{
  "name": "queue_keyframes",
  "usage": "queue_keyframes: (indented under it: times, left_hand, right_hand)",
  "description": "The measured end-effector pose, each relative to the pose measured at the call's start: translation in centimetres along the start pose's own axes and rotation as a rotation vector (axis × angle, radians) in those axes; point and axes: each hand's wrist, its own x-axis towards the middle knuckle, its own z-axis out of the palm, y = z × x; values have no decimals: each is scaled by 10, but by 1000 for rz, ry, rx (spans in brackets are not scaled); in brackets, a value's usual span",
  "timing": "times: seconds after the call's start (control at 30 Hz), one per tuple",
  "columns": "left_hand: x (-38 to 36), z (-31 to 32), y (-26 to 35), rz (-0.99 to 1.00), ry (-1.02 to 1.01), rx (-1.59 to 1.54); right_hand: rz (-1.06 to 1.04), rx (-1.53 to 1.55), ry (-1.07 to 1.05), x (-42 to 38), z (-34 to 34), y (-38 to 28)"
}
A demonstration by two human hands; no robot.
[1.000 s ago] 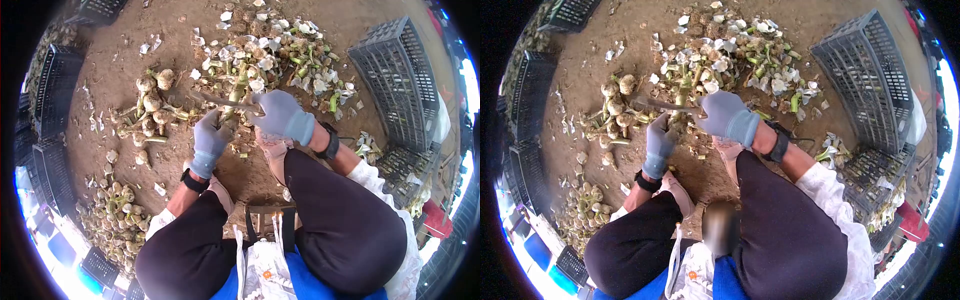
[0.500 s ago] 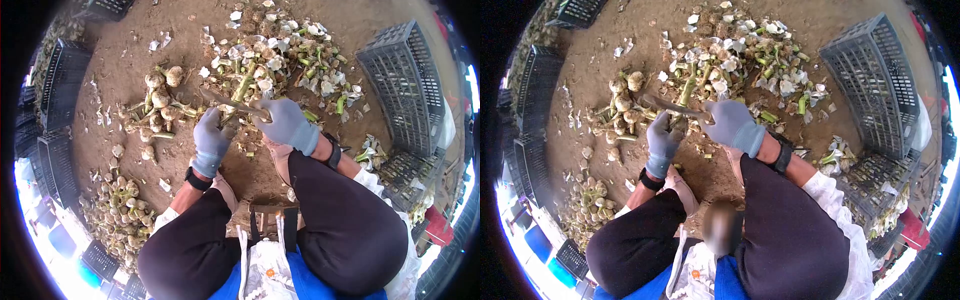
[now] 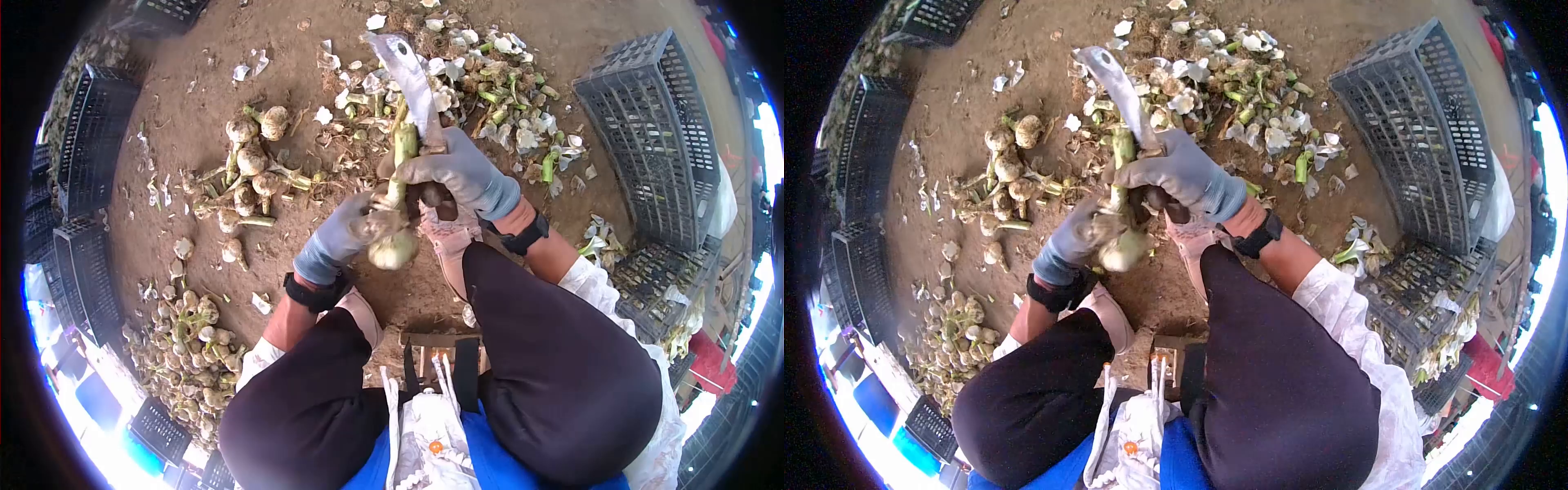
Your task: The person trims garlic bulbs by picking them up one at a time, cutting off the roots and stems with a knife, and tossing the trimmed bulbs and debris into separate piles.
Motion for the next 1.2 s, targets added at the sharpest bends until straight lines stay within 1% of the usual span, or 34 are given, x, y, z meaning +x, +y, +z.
queue_keyframes:
  times: [0.03,0.1,0.13,0.17,0.2,0.23,0.27,0.3,0.33,0.37,0.4,0.43,0.47,0.57,0.6,0.63,0.7,0.73,0.77,0.8,0.83,0.87,0.9,0.97,1.0,1.03,1.07,1.1,1.13,1.17,1.2]
  left_hand:
    - [-3,5,-5,2,1,-3]
    - [-4,20,-9,54,67,-273]
    - [-6,23,-7,-114,221,-464]
    - [-4,17,-14,-113,221,-464]
    - [1,5,-26,-185,214,-39]
    - [4,-4,-35,-255,201,386]
    - [10,7,-13,-490,378,846]
    - [10,14,-5,-493,383,847]
    - [9,19,0,-315,524,1060]
    - [9,21,1,-123,661,1264]
    - [10,20,-1,-31,712,1316]
    - [11,20,0,-27,707,1318]
    - [13,20,2,-2,693,1375]
    - [17,25,16,8,675,1474]
    - [17,27,20,-10,670,1517]
    - [14,24,21,-15,672,1521]
    - [13,7,26,74,933,1407]
    - [10,2,34,155,1003,1408]
    - [8,-3,31,145,1004,1410]
    - [8,-7,27,133,986,1368]
    - [7,-11,24,126,970,1328]
    - [-1,-12,23,57,1018,1266]
    - [-18,-34,-6,45,1131,1289]
    - [-77,-55,-13,-273,1224,1183]
    - [-121,-66,-19,-481,1298,1198]
    - [-170,-71,-22,-696,1361,1197]
    - [-216,-68,-20,-902,1477,1153]
    - [-261,-65,-17,-1160,1474,1178]
    - [-306,-61,-14,-1321,1480,1256]
    - [-325,-55,-5,-1477,1478,1327]
    - [-333,-57,-2,-1514,1520,1350]
  right_hand:
    - [-58,7,-89,3,-4,6]
    - [-59,23,-123,3,1,-3]
    - [42,-102,-58,-3,2,-11]
    - [143,-226,8,-7,5,-19]
    - [43,-505,61,-5,2,-12]
    - [45,-502,59,-6,0,-8]
    - [43,-595,94,-9,-3,-6]
    - [38,-690,130,-12,-7,-2]
    - [-66,-703,209,-16,-14,16]
    - [-67,-702,209,-23,-8,14]
    - [-28,-817,191,-35,1,9]
    - [10,-930,175,-43,8,3]
    - [76,-1110,149,-41,15,-1]
    - [13,-1130,181,-22,10,21]
    - [149,-1243,165,-21,12,16]
    - [147,-1239,161,-30,6,24]
    - [-19,-837,-95,-50,-28,46]
    - [217,-916,-40,-60,-43,48]
    - [459,-988,19,-66,-45,43]
    - [456,-990,14,-67,-45,40]
    - [321,-822,271,-69,-46,34]
    - [177,-640,507,-66,-43,22]
    - [165,-633,483,-62,-42,17]
    - [-108,-730,351,-51,-41,11]
    - [-117,-711,310,-46,-42,10]
    - [-229,-796,294,-45,-45,11]
    - [-340,-880,285,-44,-45,11]
    - [-336,-864,264,-45,-40,10]
    - [-141,-714,335,-47,-37,6]
    - [51,-567,404,-48,-33,0]
    - [139,-645,416,-49,-27,-5]
